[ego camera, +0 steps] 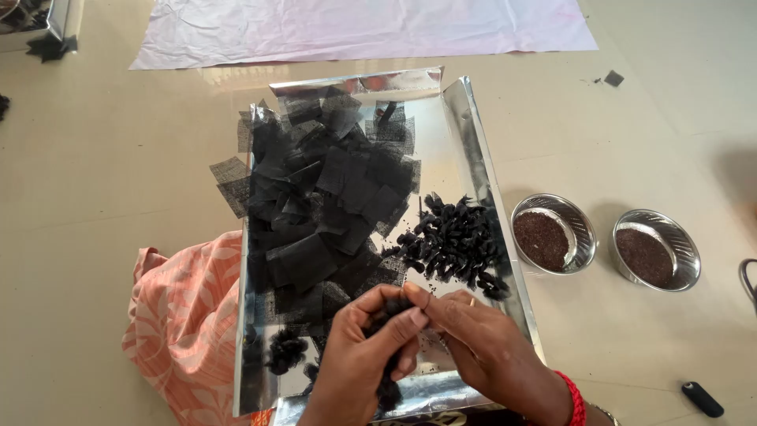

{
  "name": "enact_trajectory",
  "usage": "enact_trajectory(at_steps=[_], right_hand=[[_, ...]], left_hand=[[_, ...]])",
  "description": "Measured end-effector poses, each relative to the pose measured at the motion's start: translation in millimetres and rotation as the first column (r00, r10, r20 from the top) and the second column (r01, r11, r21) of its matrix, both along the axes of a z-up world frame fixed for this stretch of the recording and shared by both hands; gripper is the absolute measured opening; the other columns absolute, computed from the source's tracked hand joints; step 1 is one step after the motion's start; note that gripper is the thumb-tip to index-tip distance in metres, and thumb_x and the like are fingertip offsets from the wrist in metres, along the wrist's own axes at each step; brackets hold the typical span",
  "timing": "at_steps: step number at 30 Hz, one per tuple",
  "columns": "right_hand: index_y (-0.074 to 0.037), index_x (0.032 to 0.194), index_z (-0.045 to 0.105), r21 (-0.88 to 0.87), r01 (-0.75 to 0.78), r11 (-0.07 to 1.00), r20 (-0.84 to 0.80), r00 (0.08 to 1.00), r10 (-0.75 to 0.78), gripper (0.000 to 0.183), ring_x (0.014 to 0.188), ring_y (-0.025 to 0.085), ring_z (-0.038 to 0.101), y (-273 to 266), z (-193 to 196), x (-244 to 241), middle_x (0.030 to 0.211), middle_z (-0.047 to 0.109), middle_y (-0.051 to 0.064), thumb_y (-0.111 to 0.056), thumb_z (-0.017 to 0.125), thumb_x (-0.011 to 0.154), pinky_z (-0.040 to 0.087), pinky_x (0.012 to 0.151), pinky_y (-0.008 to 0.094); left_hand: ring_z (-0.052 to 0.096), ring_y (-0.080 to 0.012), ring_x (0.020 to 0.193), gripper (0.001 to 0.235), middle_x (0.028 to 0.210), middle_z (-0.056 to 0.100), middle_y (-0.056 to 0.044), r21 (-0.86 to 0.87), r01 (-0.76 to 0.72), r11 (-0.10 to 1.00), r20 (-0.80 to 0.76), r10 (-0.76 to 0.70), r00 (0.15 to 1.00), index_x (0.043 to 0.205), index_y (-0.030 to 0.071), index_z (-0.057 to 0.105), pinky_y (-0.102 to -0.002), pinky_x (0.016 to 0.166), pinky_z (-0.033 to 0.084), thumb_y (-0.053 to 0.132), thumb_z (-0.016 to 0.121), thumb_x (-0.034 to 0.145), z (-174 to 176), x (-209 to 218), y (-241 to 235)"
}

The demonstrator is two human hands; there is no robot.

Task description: Assembling small components by placing seeds inside black mesh pieces and folding them on a tray.

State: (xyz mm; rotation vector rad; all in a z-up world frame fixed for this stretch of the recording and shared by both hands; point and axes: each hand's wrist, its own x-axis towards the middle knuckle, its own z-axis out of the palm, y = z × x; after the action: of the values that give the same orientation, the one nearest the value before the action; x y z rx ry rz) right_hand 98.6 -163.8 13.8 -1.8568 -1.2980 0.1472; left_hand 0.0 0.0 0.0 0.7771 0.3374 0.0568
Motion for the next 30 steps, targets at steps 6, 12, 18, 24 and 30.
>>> enact_trajectory(at_steps=[6, 12, 18, 24, 30], right_hand=[[-0.011, 0.135, 0.065, 0.035, -0.054, 0.998, 0.506, 0.862, 0.029, 0.054, 0.102, 0.024, 0.072, -11, -4, 6, 0.119, 0.069, 0.008, -0.007, 0.073, 0.082, 0.054, 0.087, 0.042], [-0.015, 0.115, 0.076, 0.167, 0.099, 0.981, 0.056, 0.992, -0.110, 0.050, 0.100, 0.016, 0.076, -38, -19, 27, 0.110, 0.079, 0.002, 0.016, 0.056, 0.083, 0.059, 0.081, 0.031], [-0.010, 0.101, 0.078, 0.000, 0.112, 0.994, 0.295, 0.949, -0.107, 0.035, 0.091, 0.024, 0.064, -44, 42, 19, 0.101, 0.076, 0.004, 0.010, 0.070, 0.073, 0.052, 0.087, 0.038], [-0.008, 0.098, 0.078, -0.018, 0.037, 0.999, 0.281, 0.959, -0.031, 0.035, 0.090, 0.023, 0.063, -35, 30, 12, 0.103, 0.077, 0.005, 0.010, 0.069, 0.069, 0.054, 0.086, 0.039], [-0.005, 0.113, 0.077, 0.027, 0.356, 0.934, 0.436, 0.837, -0.332, 0.039, 0.090, 0.014, 0.070, -65, 22, 41, 0.107, 0.079, 0.006, 0.020, 0.060, 0.088, 0.057, 0.079, 0.033]], left_hand=[[0.055, -0.0085, 0.052, 0.020, 0.070, 0.063, -0.006, -0.275, -0.029, 0.961, -0.003, 0.030, 1.000, 0.107, -0.007, 0.068, -0.022, 0.042, 0.037, 0.010, 0.066, 0.097, -1, 1, -3], [0.051, -0.0076, 0.050, 0.017, 0.084, 0.079, -0.014, -0.073, 0.010, 0.997, -0.032, -0.013, 0.999, 0.105, -0.009, 0.071, -0.023, 0.044, 0.038, 0.003, 0.068, 0.093, 3, -6, 4], [0.055, -0.0084, 0.055, 0.016, 0.085, 0.075, -0.013, -0.074, 0.205, 0.976, -0.044, -0.209, 0.977, 0.102, -0.008, 0.070, -0.024, 0.048, 0.042, -0.002, 0.070, 0.088, -6, -7, -1], [0.056, -0.0080, 0.059, 0.015, 0.088, 0.074, -0.012, -0.093, 0.219, 0.971, 0.086, -0.211, 0.974, 0.102, -0.004, 0.065, -0.023, 0.050, 0.040, -0.005, 0.068, 0.087, -7, -9, -3], [0.050, -0.0046, 0.053, 0.006, 0.081, 0.075, -0.007, 0.332, -0.015, 0.943, 0.039, 0.002, 0.999, 0.092, -0.002, 0.070, -0.021, 0.044, 0.038, -0.003, 0.069, 0.087, -18, -21, 12]])
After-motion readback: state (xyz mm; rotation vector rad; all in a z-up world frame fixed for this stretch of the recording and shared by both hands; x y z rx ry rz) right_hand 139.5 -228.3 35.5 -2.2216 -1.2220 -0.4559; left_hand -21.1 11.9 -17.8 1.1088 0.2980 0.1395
